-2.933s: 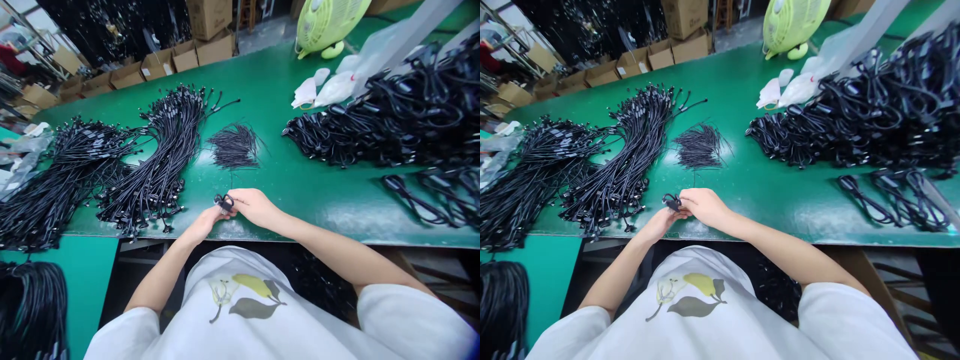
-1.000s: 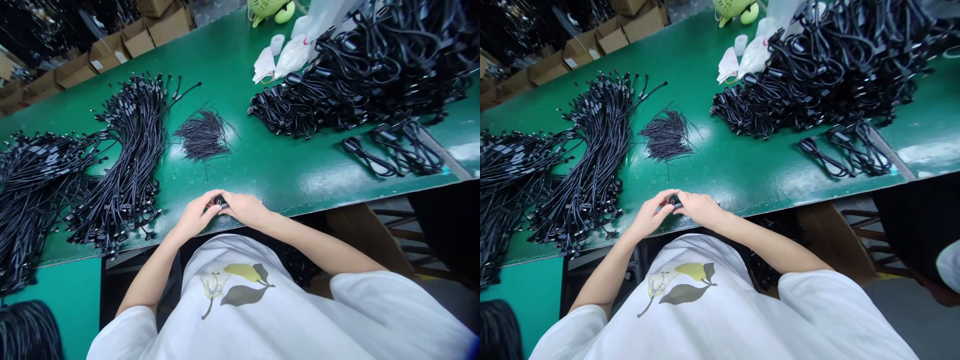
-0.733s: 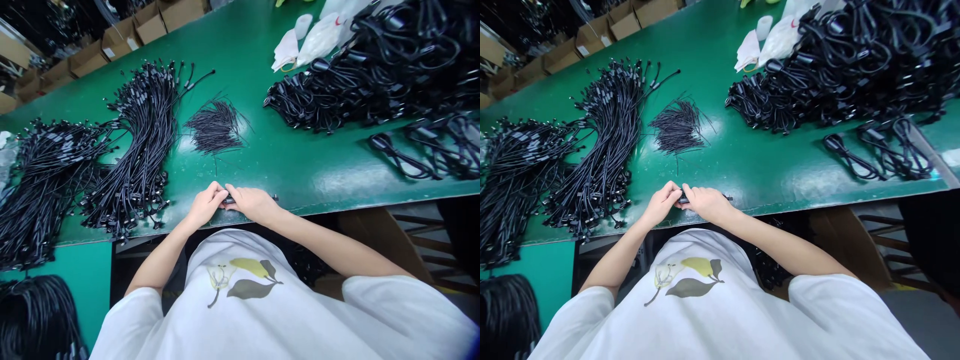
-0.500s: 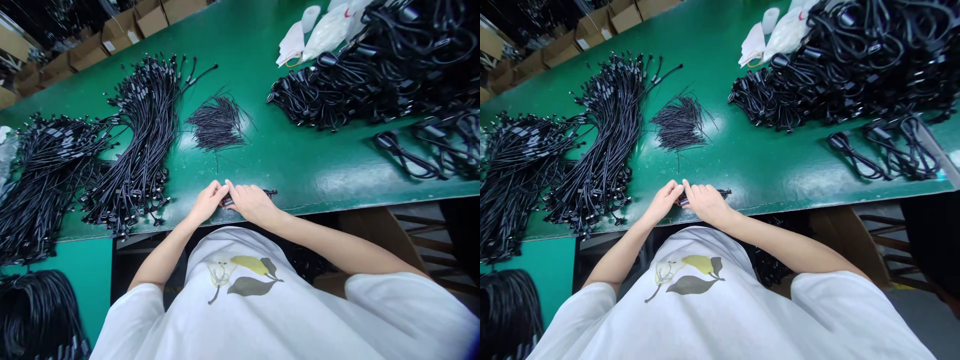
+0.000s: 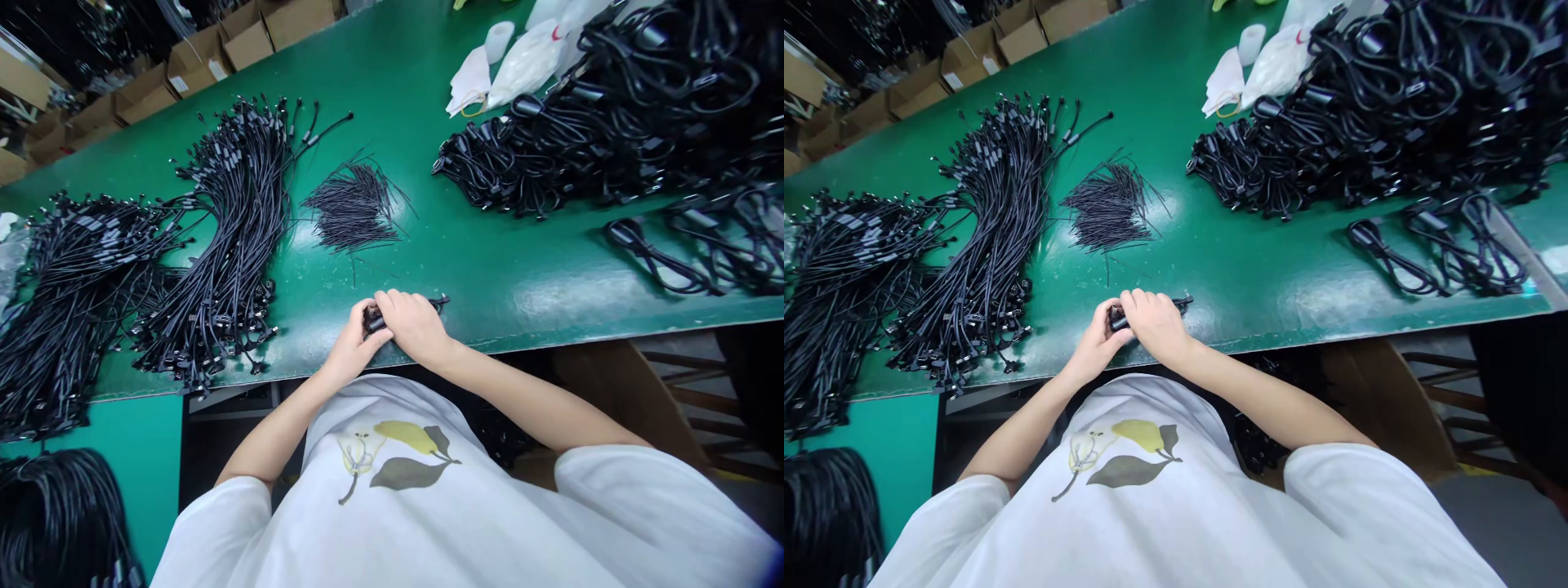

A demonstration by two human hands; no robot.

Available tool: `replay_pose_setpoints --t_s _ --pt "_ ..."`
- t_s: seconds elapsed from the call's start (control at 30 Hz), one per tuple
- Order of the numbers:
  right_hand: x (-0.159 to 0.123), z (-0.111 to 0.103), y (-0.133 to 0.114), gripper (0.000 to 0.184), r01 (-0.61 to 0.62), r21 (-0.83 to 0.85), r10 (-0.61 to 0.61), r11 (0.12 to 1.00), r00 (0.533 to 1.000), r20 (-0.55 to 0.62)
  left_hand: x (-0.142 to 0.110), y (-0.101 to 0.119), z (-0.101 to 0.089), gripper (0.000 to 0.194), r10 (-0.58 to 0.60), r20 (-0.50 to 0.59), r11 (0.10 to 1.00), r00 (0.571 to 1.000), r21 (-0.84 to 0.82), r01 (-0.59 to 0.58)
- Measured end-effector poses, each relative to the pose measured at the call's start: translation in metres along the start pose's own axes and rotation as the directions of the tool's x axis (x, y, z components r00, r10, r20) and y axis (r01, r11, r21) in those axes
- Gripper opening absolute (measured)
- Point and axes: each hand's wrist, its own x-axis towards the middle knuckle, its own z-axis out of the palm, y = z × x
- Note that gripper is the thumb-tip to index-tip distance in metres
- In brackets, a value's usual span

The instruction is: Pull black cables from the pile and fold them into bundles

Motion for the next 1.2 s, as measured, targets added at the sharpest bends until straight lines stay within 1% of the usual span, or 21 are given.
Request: replay_pose_setpoints --t_s 0.03,0.07,0.13,0.17,0.23,0.3,0.37,0.43,0.5,0.53,0.57,0.6,0.67,0.7,0.73,0.8,0.87,0.97,1.1,1.2 --pt "-0.001 -0.001 0.000 0.033 0.008 0.023 -0.008 1.000 1.000 -0.015 0.001 0.000 -0.002 0.050 0.026 0.003 1.000 1.000 0.007 -0.026" --pt "-0.002 -0.002 0.000 0.043 0.024 0.062 -0.022 0.998 0.999 -0.027 0.002 -0.001 -0.004 0.050 0.040 -0.007 0.999 0.999 0.004 -0.039" --pt "-0.006 -0.003 0.001 0.059 0.040 0.183 -0.034 0.982 0.999 -0.032 0.004 -0.001 -0.007 0.049 0.057 -0.020 0.997 0.998 -0.045 -0.058" --pt "-0.007 -0.003 0.002 0.061 0.034 0.264 -0.030 0.964 0.999 -0.021 0.005 0.000 -0.009 0.050 0.072 -0.020 0.994 0.997 -0.083 -0.074" --pt "-0.010 -0.005 0.006 0.057 0.009 0.436 -0.022 0.900 0.999 0.026 0.007 0.002 -0.011 0.048 0.107 -0.019 0.982 0.994 -0.152 -0.109" --pt "-0.011 -0.007 0.012 0.046 -0.015 0.575 -0.038 0.818 0.996 0.081 0.007 0.006 -0.012 0.037 0.122 -0.028 0.977 0.992 -0.175 -0.125" --pt "-0.012 -0.011 0.016 0.034 -0.034 0.676 -0.061 0.736 0.991 0.117 0.008 0.012 -0.013 0.023 0.112 -0.040 0.978 0.993 -0.175 -0.117" --pt "-0.011 -0.015 0.017 0.026 -0.062 0.760 -0.075 0.647 0.987 0.144 0.008 0.017 -0.014 0.016 0.108 -0.048 0.976 0.993 -0.184 -0.115" --pt "-0.010 -0.017 0.014 0.019 -0.108 0.830 -0.099 0.547 0.976 0.193 0.009 0.020 -0.015 0.016 0.138 -0.045 0.965 0.989 -0.219 -0.145" --pt "-0.009 -0.018 0.012 0.017 -0.133 0.849 -0.118 0.511 0.968 0.223 0.009 0.022 -0.015 0.018 0.157 -0.041 0.958 0.987 -0.238 -0.162" --pt "-0.009 -0.018 0.009 0.018 -0.147 0.852 -0.133 0.502 0.961 0.244 0.009 0.022 -0.014 0.020 0.171 -0.040 0.952 0.985 -0.252 -0.175" --pt "-0.009 -0.018 0.006 0.021 -0.145 0.839 -0.135 0.525 0.959 0.250 0.009 0.023 -0.014 0.022 0.179 -0.039 0.949 0.983 -0.255 -0.183" --pt "-0.010 -0.016 0.001 0.023 -0.101 0.756 -0.105 0.647 0.970 0.220 0.009 0.023 -0.014 0.026 0.179 -0.031 0.956 0.983 -0.230 -0.181" --pt "-0.011 -0.015 -0.002 0.022 -0.070 0.698 -0.093 0.713 0.977 0.193 0.008 0.023 -0.015 0.029 0.177 -0.022 0.962 0.984 -0.209 -0.178" --pt "-0.011 -0.014 -0.004 0.020 -0.043 0.647 -0.089 0.761 0.981 0.170 0.008 0.024 -0.015 0.033 0.178 -0.007 0.966 0.984 -0.188 -0.176" --pt "-0.013 -0.012 -0.008 0.015 -0.018 0.603 -0.099 0.798 0.982 0.159 0.007 0.025 -0.017 0.040 0.189 0.037 0.970 0.981 -0.165 -0.180" --pt "-0.014 -0.012 -0.010 0.017 -0.025 0.613 -0.098 0.790 0.981 0.165 0.008 0.027 -0.018 0.043 0.206 0.076 0.962 0.976 -0.197 -0.188" --pt "-0.014 -0.015 -0.010 0.021 -0.068 0.655 -0.054 0.752 0.985 0.164 0.012 0.028 -0.020 0.041 0.209 0.082 0.921 0.975 -0.352 -0.168" --pt "-0.014 -0.020 -0.005 0.017 -0.076 0.727 -0.044 0.683 0.989 0.144 0.017 0.029 -0.022 0.039 0.129 0.071 0.831 0.989 -0.552 -0.069" --pt "-0.014 -0.020 -0.002 0.012 -0.079 0.729 -0.042 0.680 0.988 0.146 0.019 0.028 -0.022 0.042 0.073 0.089 0.798 0.993 -0.603 -0.004"
